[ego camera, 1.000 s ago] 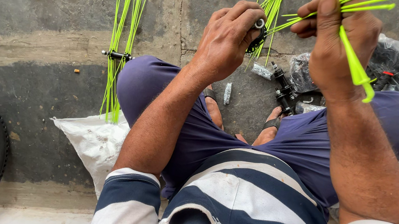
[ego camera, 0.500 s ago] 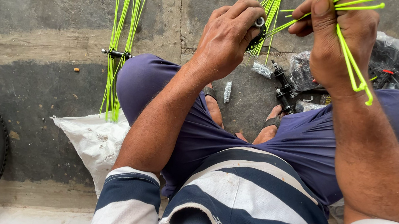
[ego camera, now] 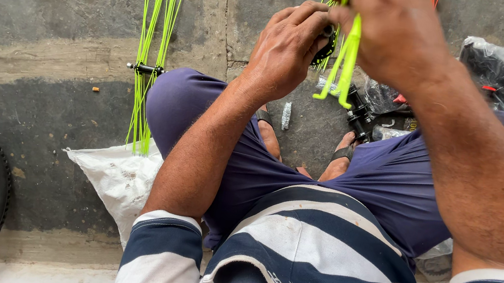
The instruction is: The person sits on the ground and laces a bicycle wheel, inserting green spokes one at a time through the hub flange holes and arranging them into a fan pattern. They gather and align bundles of spokes by hand, then reach for more spokes from the pile beside them.
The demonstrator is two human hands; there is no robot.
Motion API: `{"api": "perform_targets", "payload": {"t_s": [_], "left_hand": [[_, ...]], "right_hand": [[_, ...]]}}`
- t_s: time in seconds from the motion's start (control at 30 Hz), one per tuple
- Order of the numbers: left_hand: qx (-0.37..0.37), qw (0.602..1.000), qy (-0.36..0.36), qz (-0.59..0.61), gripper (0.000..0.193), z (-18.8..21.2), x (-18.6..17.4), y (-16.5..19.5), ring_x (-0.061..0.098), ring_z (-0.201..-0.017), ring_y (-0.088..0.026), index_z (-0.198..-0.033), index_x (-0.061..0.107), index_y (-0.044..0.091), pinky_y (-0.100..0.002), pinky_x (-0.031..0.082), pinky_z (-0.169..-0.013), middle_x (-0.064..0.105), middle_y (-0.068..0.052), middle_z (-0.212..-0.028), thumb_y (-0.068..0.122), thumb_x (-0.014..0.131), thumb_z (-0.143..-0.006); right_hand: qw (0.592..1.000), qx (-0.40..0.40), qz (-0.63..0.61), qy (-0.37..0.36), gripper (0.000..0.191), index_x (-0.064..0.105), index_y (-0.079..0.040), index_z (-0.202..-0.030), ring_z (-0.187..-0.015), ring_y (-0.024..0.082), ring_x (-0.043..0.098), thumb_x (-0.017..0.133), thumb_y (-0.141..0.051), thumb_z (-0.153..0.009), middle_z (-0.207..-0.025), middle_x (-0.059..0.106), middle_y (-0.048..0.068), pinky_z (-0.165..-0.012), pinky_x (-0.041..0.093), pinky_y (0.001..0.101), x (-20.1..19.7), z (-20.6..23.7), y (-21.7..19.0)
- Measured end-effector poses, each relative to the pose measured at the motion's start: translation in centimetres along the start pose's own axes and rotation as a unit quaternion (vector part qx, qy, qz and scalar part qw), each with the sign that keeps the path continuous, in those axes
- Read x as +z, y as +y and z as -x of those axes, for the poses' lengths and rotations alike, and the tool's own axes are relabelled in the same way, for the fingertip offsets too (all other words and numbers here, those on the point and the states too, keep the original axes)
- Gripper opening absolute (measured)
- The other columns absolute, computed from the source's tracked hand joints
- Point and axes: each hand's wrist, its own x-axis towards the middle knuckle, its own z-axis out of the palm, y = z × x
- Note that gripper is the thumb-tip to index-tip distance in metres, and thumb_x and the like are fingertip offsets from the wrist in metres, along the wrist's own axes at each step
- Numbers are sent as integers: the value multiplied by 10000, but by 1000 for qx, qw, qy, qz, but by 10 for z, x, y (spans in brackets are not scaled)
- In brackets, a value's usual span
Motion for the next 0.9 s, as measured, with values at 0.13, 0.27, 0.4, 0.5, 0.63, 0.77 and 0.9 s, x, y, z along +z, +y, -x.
{"api": "perform_targets", "payload": {"t_s": [0.13, 0.27, 0.4, 0.5, 0.63, 0.77, 0.9], "left_hand": [[-3, 1000, -7, 18, 269, -1, 0, 1, 622, -1201, -336, -1244, 611, 102, -457, 477, -1052, 626, -68, -1298, 106, 700, -989], [-7, 999, -17, 26, 275, -1, -1, 2, 627, -1192, -330, -1250, 617, 90, -452, 489, -1043, 636, -69, -1279, 103, 703, -989], [-1, 1000, -17, 22, 276, -2, 2, 4, 627, -1202, -323, -1248, 620, 91, -444, 489, -1040, 633, -66, -1289, 128, 711, -990], [-4, 1000, -17, 21, 278, -2, 3, 3, 629, -1194, -318, -1256, 626, 92, -446, 485, -1034, 631, -67, -1296, 127, 703, -991], [12, 1000, -13, 22, 267, 0, 4, 1, 636, -1191, -301, -1256, 630, 97, -447, 492, -1042, 630, -64, -1287, 134, 692, -999], [12, 999, -17, 24, 213, -1, 4, -1, 644, -1180, -307, -1233, 630, 94, -436, 519, -1016, 637, -69, -1264, 140, 673, -1030], [4, 999, -15, 30, 213, -2, 3, -1, 654, -1161, -319, -1228, 620, 73, -431, 541, -972, 636, -83, -1244, 118, 659, -1024]], "right_hand": [[998, 8, 41, -42, 170, 653, -5, -1016, -797, 402, 661, 723, -156, -1048, -852, 658, 180, -687, 509, 511, 4, 1, 3], [999, 28, 30, -36, 117, 643, 0, -1046, -837, 398, 670, 687, -107, -1031, -833, 663, 180, -728, 516, 508, 13, 14, 10], [997, 71, 14, 1, 72, 647, -14, -1009, -842, 384, 703, 685, -67, -979, -855, 684, 187, -746, 553, 489, 24, 20, 13], [998, 67, 11, 6, 107, 643, -17, -986, -824, 376, 714, 720, -88, -967, -858, 687, 188, -733, 565, 472, 25, 20, 11], [997, 67, 32, 0, 149, 660, -36, -989, -803, 377, 713, 768, -136, -963, -872, 696, 180, -706, 561, 474, 22, 20, 5], [996, 63, 60, -25, 120, 671, -55, -1063, -786, 381, 705, 734, -137, -1003, -851, 698, 171, -669, 536, 486, 21, 20, 2], [994, 71, 76, -38, 85, 656, -50, -1039, -797, 392, 700, 698, -110, -996, -862, 702, 175, -660, 524, 492, 20, 23, 3]]}}
